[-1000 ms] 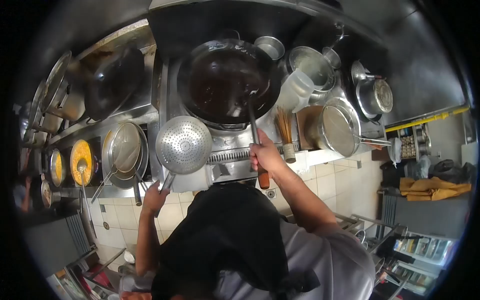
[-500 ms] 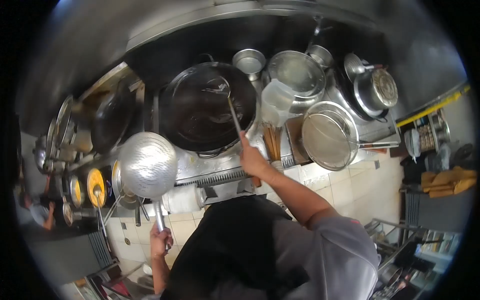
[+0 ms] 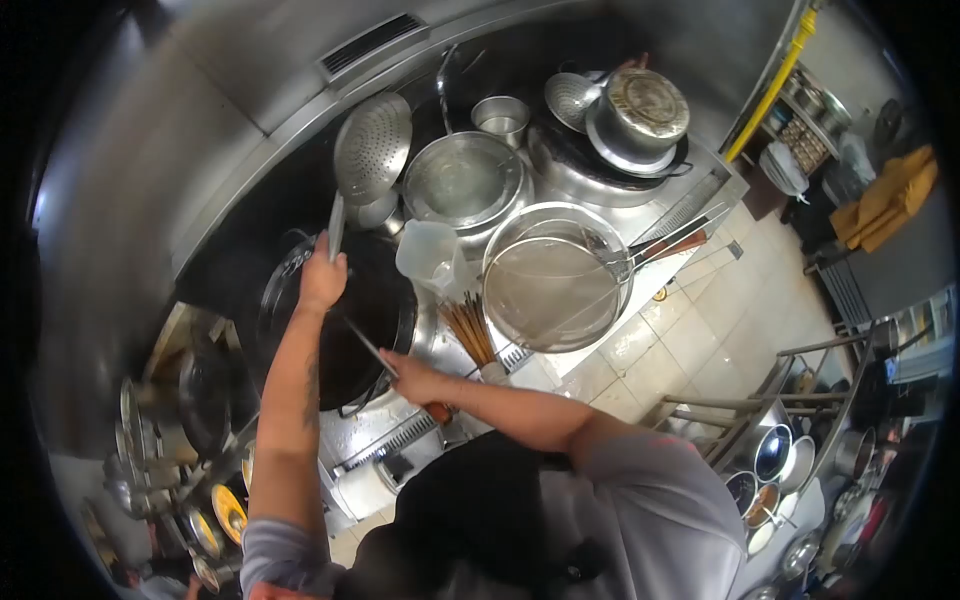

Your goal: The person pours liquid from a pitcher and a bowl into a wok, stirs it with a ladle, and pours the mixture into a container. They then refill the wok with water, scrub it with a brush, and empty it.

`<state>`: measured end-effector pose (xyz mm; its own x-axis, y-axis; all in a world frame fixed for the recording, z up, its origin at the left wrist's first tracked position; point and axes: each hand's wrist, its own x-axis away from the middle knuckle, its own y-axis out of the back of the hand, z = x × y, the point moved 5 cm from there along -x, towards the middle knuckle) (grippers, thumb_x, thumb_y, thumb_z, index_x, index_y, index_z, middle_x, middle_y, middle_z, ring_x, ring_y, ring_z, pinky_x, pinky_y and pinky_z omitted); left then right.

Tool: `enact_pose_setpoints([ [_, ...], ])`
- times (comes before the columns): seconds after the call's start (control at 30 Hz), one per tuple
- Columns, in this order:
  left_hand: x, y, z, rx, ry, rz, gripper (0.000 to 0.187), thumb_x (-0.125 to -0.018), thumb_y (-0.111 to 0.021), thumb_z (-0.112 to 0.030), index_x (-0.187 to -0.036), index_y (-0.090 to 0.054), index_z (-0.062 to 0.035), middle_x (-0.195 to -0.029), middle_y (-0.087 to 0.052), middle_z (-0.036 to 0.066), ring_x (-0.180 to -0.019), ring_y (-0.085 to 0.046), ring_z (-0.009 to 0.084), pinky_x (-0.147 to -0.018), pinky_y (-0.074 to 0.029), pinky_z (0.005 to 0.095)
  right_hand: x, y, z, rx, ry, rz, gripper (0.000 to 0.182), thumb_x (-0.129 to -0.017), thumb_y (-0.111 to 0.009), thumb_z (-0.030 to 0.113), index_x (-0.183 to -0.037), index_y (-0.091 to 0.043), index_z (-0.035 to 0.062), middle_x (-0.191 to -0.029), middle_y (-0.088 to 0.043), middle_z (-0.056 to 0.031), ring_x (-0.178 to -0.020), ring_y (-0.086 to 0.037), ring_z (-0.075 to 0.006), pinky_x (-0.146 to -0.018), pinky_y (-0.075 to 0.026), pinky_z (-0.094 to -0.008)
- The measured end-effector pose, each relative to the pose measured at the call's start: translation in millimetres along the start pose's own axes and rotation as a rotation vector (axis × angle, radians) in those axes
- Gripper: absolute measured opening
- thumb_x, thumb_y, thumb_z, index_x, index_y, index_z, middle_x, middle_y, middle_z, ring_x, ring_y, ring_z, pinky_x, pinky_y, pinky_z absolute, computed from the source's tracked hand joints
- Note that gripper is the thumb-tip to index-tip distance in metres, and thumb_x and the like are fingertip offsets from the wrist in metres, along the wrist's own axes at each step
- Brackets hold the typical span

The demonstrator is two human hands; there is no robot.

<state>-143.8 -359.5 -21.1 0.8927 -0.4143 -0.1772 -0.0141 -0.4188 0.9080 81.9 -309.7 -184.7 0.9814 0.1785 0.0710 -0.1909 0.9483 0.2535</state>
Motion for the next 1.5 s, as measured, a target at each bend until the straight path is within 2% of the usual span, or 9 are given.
enact_pose_setpoints([
  [0.13,-84.9,-89.4,5.4,-0.099,-0.116,0.018,0.054,-0.097,-0.066,-0.020,-0.145,-0.052,0.0020,-0.100,-0.074,0.031,-0.090,-0.074,0.0473,-0.083,-0.060,0.0541,19.0,10.7,-0.6,-0.072,0.007,-0.049,0.076,-0.097,-0.061,0.004,-0.166,-0.029,0.0070,-0.128,-0.068,-0.0260,-0.102,-0.074,-0.0327,-0.090,-0.059,-0.0410],
  [0.2,-96.0,-128.4,6.7,0.413,0.327,0.670,0.034,-0.099,-0.068,-0.024,-0.125,-0.060,-0.0034,-0.083,-0.071,0.015,-0.060,-0.067,0.0248,-0.052,-0.056,0.0399,30.6,39.6,32.0,-0.215,-0.148,0.039,0.076,-0.098,-0.060,0.003,-0.167,-0.028,0.0082,-0.119,-0.069,-0.0225,-0.087,-0.072,-0.0276,-0.078,-0.059,-0.0397],
  [0.27,-94.8,-128.9,-5.8,0.649,0.492,0.874,0.027,-0.101,-0.068,-0.026,-0.116,-0.059,-0.0064,-0.079,-0.064,0.008,-0.056,-0.058,0.0156,-0.046,-0.047,0.0317,30.1,42.2,28.8,-0.409,-0.273,0.102,0.077,-0.099,-0.059,0.003,-0.168,-0.026,0.0114,-0.091,-0.065,-0.0106,-0.054,-0.058,-0.0137,-0.050,-0.052,-0.0338],
  [0.33,-86.4,-124.5,-22.9,0.983,0.698,1.156,0.021,-0.104,-0.067,-0.029,-0.102,-0.055,-0.0113,-0.073,-0.058,0.003,-0.050,-0.048,0.0058,-0.040,-0.036,0.0216,26.5,40.4,18.7,-0.422,-0.268,0.106,0.075,-0.099,-0.060,0.005,-0.167,-0.029,0.0097,-0.095,-0.066,-0.0131,-0.055,-0.060,-0.0150,-0.050,-0.051,-0.0342],
  [0.57,-114.4,-75.3,-41.2,0.234,0.177,0.716,0.029,-0.093,-0.074,-0.022,-0.114,-0.064,-0.0036,-0.077,-0.066,0.010,-0.053,-0.061,0.0151,-0.043,-0.049,0.0324,22.4,34.8,15.5,-0.531,-0.274,0.139,0.076,-0.099,-0.057,0.003,-0.168,-0.026,0.0101,-0.075,-0.059,-0.0066,-0.052,-0.056,-0.0139,-0.047,-0.049,-0.0331],
  [0.7,-101.9,-21.9,-36.1,-0.275,-0.234,0.058,0.039,-0.092,-0.066,-0.017,-0.127,-0.065,0.0004,-0.096,-0.074,0.031,-0.092,-0.076,0.0425,-0.082,-0.061,0.0532,20.2,33.1,12.9,-0.498,-0.304,0.146,0.077,-0.098,-0.058,0.003,-0.168,-0.026,0.0093,-0.074,-0.059,-0.0062,-0.052,-0.056,-0.0142,-0.047,-0.048,-0.0341],
  [0.83,-31.0,57.3,-78.3,-0.319,0.016,0.102,0.055,-0.094,-0.066,-0.017,-0.146,-0.053,-0.0026,-0.108,-0.073,0.030,-0.104,-0.070,0.0484,-0.096,-0.056,0.0573,20.4,35.5,15.3,-0.522,-0.334,0.190,0.077,-0.100,-0.059,0.003,-0.169,-0.025,0.0139,-0.070,-0.055,-0.0031,-0.051,-0.053,-0.0131,-0.045,-0.046,-0.0331],
  [1.37,81.1,22.4,-67.8,-0.319,0.114,0.101,0.050,-0.103,-0.048,-0.018,-0.152,-0.046,-0.0041,-0.105,-0.073,0.029,-0.094,-0.076,0.0446,-0.083,-0.062,0.0563,21.4,15.0,6.1,-0.642,-0.443,0.221,0.083,-0.097,-0.060,0.004,-0.169,-0.023,0.0217,-0.074,-0.058,-0.0042,-0.054,-0.052,-0.0126,-0.046,-0.045,-0.0328],
  [1.5,130.3,43.5,-27.6,-0.196,0.178,-0.049,0.059,-0.100,-0.057,-0.017,-0.156,-0.042,-0.0035,-0.105,-0.072,0.031,-0.094,-0.075,0.0469,-0.084,-0.061,0.0548,21.3,-5.3,34.4,-1.221,-0.622,0.421,0.052,-0.097,-0.059,0.003,-0.143,-0.043,0.0191,-0.073,-0.053,-0.0041,-0.053,-0.048,-0.0121,-0.043,-0.041,-0.0323],
])
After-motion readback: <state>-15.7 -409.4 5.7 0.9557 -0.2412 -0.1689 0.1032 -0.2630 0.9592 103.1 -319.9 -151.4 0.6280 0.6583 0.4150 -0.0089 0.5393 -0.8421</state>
